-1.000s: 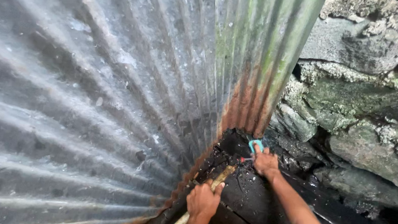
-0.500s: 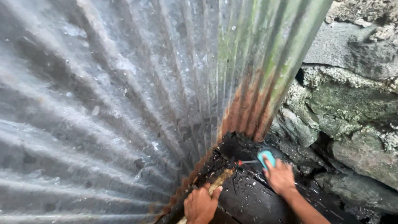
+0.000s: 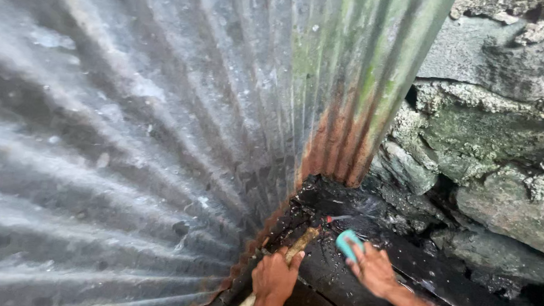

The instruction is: The person scrubs a corrugated metal wall and wooden floor planks with a small sponge while spraying water from a garden hose.

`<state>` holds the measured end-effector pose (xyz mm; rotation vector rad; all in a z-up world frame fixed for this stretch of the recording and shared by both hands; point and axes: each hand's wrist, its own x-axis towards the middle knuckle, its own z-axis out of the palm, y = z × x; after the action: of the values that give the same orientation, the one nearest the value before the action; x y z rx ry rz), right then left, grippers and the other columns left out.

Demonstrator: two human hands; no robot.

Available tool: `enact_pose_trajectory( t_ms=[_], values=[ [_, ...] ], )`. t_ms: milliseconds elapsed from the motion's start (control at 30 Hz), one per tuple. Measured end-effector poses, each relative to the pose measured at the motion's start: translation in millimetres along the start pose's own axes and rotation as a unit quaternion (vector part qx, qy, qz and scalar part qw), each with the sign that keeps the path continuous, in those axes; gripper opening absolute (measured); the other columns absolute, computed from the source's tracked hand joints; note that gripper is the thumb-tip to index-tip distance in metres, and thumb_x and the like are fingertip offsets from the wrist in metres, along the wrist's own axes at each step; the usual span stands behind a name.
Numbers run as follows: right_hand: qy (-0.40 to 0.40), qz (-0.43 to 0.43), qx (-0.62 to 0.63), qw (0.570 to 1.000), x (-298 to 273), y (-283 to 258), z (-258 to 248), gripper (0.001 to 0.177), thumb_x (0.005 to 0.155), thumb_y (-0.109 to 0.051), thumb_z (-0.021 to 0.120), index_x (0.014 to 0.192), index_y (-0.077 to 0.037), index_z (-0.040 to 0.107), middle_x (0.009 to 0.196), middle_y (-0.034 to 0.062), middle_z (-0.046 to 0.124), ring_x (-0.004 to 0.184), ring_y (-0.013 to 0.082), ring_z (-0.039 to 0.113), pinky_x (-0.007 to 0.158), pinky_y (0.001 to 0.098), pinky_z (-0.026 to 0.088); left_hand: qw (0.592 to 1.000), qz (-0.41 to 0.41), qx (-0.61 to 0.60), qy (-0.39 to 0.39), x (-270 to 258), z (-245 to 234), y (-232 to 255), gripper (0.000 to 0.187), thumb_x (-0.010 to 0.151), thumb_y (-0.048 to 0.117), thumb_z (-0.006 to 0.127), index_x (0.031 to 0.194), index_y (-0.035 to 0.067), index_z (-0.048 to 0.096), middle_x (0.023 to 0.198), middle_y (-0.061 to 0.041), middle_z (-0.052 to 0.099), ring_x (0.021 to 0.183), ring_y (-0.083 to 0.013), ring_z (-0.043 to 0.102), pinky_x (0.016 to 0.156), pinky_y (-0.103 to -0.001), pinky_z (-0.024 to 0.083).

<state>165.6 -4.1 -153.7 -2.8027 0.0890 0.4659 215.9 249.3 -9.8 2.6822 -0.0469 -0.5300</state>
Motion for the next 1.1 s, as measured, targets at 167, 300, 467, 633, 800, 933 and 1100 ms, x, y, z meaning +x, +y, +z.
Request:
enact_pose_trajectory(
  t_ms=[167, 300, 467, 633, 800, 933, 1100],
  values=[
    [0.162, -0.049, 0.132, 0.977, 19, 20, -2, 0.057, 0.100, -0.043, 0.052, 0.148, -0.016, 0.041, 0.110, 0.0180, 0.058, 0.105, 0.0346, 0.059, 0.095, 0.0474, 0.044, 1.000, 0.003, 0.003, -0.006, -2, 7, 6, 0.051, 0.094, 0.059, 0.058, 0.117, 0.015, 0.071, 0.102, -0.021, 0.073, 0.103, -0.0416, 0.068, 0.092, -0.052, 0.053],
    [0.256, 0.062, 0.097, 0.960, 88, 55, 1, 0.042, 0.092, -0.032, 0.067, 0.123, -0.004, 0.066, 0.117, 0.0205, 0.062, 0.110, 0.0373, 0.059, 0.099, 0.0448, 0.048, 1.000, 0.021, -0.012, 0.004, -12, 11, 10, 0.051, 0.091, 0.057, 0.061, 0.119, 0.016, 0.070, 0.101, -0.022, 0.073, 0.102, -0.0418, 0.069, 0.091, -0.053, 0.052],
    [0.302, 0.096, 0.211, 0.925, 113, 59, 9, 0.023, 0.089, -0.018, 0.075, 0.105, -0.003, 0.075, 0.109, 0.0204, 0.071, 0.103, 0.0394, 0.068, 0.094, 0.0450, 0.054, 0.999, 0.025, -0.019, 0.008, -20, -1, 10, 0.048, 0.091, 0.055, 0.062, 0.117, 0.015, 0.071, 0.098, -0.021, 0.074, 0.099, -0.0420, 0.070, 0.089, -0.054, 0.053],
    [0.307, 0.079, 0.284, 0.905, 112, 63, 5, 0.015, 0.088, -0.013, 0.069, 0.096, -0.001, 0.069, 0.100, 0.0207, 0.074, 0.097, 0.0390, 0.073, 0.087, 0.0453, 0.058, 1.000, 0.025, -0.014, 0.007, -23, -8, 12, 0.048, 0.092, 0.054, 0.062, 0.117, 0.015, 0.071, 0.097, -0.022, 0.073, 0.098, -0.0433, 0.070, 0.088, -0.053, 0.054],
    [0.287, 0.043, 0.104, 0.951, 115, 71, -1, 0.016, 0.094, -0.014, 0.061, 0.091, -0.002, 0.071, 0.101, 0.0238, 0.071, 0.094, 0.0441, 0.069, 0.087, 0.0504, 0.055, 1.000, 0.025, -0.010, 0.011, -22, -2, 12, 0.050, 0.092, 0.056, 0.062, 0.120, 0.015, 0.071, 0.098, -0.022, 0.073, 0.098, -0.0429, 0.070, 0.089, -0.054, 0.053],
    [0.239, 0.145, 0.119, 0.953, 105, 76, -1, 0.022, 0.100, -0.016, 0.053, 0.105, -0.004, 0.071, 0.110, 0.0238, 0.070, 0.100, 0.0428, 0.069, 0.094, 0.0498, 0.055, 1.000, 0.029, -0.011, 0.000, -20, 1, 13, 0.053, 0.093, 0.057, 0.062, 0.123, 0.014, 0.071, 0.099, -0.023, 0.073, 0.099, -0.0424, 0.070, 0.090, -0.053, 0.053],
    [0.317, -0.014, 0.089, 0.944, 52, 53, 23, 0.046, 0.098, -0.018, 0.052, 0.138, 0.002, 0.060, 0.131, 0.0229, 0.059, 0.122, 0.0382, 0.055, 0.102, 0.0518, 0.043, 1.000, 0.009, -0.005, -0.022, -18, -1, 13, 0.053, 0.094, 0.057, 0.060, 0.125, 0.016, 0.070, 0.100, -0.021, 0.075, 0.101, -0.0396, 0.071, 0.091, -0.051, 0.054]
  ],
)
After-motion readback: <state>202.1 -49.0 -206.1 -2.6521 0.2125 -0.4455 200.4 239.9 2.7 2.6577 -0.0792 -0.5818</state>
